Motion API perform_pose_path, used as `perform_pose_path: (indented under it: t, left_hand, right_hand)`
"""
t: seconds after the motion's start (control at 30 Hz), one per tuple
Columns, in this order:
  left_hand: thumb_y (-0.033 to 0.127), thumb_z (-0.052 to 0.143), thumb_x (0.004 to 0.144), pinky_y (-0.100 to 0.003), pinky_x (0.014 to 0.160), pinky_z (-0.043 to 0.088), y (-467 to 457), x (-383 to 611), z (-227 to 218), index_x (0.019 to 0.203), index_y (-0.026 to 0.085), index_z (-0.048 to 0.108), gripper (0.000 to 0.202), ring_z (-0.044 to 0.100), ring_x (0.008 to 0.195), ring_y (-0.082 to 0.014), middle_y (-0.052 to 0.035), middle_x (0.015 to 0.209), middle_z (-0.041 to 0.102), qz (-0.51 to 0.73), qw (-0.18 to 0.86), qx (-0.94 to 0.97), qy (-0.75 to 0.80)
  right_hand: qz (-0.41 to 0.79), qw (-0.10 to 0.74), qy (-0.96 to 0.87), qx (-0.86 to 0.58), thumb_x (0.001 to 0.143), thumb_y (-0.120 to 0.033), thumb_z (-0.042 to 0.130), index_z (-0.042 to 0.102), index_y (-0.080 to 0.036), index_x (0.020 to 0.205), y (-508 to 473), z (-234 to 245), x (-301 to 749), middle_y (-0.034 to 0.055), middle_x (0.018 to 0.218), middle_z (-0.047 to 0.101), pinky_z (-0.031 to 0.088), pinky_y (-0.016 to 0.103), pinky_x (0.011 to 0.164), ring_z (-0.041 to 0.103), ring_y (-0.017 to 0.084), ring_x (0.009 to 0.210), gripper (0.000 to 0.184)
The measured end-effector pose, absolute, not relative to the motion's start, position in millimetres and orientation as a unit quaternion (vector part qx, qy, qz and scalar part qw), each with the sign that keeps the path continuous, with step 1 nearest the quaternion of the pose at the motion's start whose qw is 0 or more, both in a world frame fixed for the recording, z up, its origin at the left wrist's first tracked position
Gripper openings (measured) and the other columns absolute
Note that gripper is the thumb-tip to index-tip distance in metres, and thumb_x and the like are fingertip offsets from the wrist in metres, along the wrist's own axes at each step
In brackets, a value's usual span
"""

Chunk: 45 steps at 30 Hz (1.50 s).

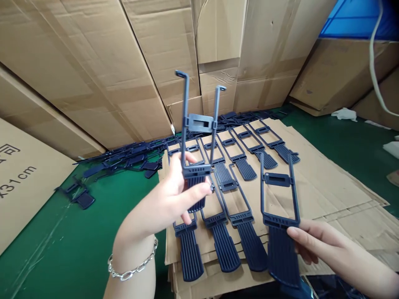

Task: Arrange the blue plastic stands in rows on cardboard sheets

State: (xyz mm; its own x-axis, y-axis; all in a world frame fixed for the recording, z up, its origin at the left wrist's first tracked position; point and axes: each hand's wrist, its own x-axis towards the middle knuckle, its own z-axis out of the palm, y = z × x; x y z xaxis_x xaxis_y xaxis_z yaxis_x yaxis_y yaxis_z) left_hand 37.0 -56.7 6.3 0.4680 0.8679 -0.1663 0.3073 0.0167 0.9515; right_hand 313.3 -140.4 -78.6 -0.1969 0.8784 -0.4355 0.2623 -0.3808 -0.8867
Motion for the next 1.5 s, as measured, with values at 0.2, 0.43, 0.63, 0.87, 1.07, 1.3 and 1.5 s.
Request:
perform_pose_path:
  t: [0.2,0.43,0.63,0.87,1.07,1.3,1.5]
  left_hand:
    - [0.04,0.052,0.083,-0.017,0.035,0.048,-49.6,23.3,9.6,0.109,0.033,0.026,0.038,0.06,0.093,-0.0234,-0.0015,0.093,0.058,0.305,0.502,0.657,0.473]
    - [0.038,0.055,0.082,-0.017,0.033,0.048,-46.0,24.6,10.2,0.108,0.032,0.029,0.037,0.06,0.096,-0.0245,0.0,0.09,0.06,0.362,0.484,0.636,0.481]
    - [0.035,0.055,0.082,-0.016,0.031,0.048,-43.2,25.9,9.0,0.105,0.031,0.031,0.034,0.06,0.098,-0.0252,-0.0004,0.092,0.059,0.385,0.491,0.634,0.456]
    - [0.032,0.051,0.085,-0.015,0.028,0.045,-42.4,31.3,7.7,0.103,0.029,0.031,0.026,0.065,0.086,-0.0224,-0.0001,0.09,0.061,0.416,0.481,0.625,0.452]
    - [0.031,0.054,0.082,-0.015,0.028,0.045,-44.4,40.4,8.8,0.101,0.027,0.031,0.029,0.064,0.089,-0.0237,-0.0006,0.089,0.061,0.407,0.477,0.626,0.463]
    - [0.034,0.05,0.085,-0.015,0.032,0.047,-48.4,41.5,7.7,0.101,0.026,0.033,0.025,0.063,0.092,-0.0241,-0.0051,0.095,0.063,0.346,0.503,0.649,0.453]
    - [0.036,0.046,0.088,-0.013,0.034,0.046,-51.5,45.7,6.5,0.101,0.027,0.034,0.02,0.063,0.088,-0.0201,-0.0021,0.089,0.064,0.305,0.537,0.659,0.43]
  right_hand:
    - [0.497,0.127,-0.542,-0.665,0.073,-0.08,0.026,0.043,-0.02,0.056,-145.2,-86.8,341.7,0.0038,0.056,0.042,0.038,0.028,0.056,0.04,0.015,0.054,0.065]
    - [0.49,0.088,-0.533,-0.684,0.083,-0.067,0.025,0.036,-0.018,0.065,-134.9,-84.2,332.8,-0.0004,0.06,0.035,0.033,0.023,0.05,0.035,0.011,0.053,0.054]
    - [0.586,0.106,-0.513,-0.618,0.089,-0.055,0.029,0.034,-0.016,0.066,-117.4,-84.7,333.0,-0.0032,0.052,0.034,0.023,0.018,0.042,0.03,0.006,0.045,0.045]
    - [0.6,0.07,-0.488,-0.63,0.083,-0.055,0.038,0.041,-0.016,0.064,-105.9,-91.2,331.7,0.0001,0.04,0.045,0.019,0.017,0.031,0.029,0.005,0.028,0.044]
    - [0.539,0.144,-0.471,-0.683,0.087,-0.046,0.035,0.043,-0.016,0.059,-112.6,-82.5,319.2,0.0001,0.037,0.043,0.02,0.015,0.034,0.029,0.004,0.028,0.042]
    - [0.461,0.107,-0.529,-0.704,0.085,-0.056,0.038,0.041,-0.017,0.06,-112.7,-85.2,320.2,-0.0007,0.043,0.046,0.03,0.02,0.039,0.039,0.009,0.034,0.046]
    - [0.173,0.213,-0.626,-0.73,0.083,-0.058,0.043,0.053,-0.019,0.091,-116.0,-88.9,300.6,0.0039,0.072,0.057,0.044,0.029,0.057,0.056,0.018,0.064,0.04]
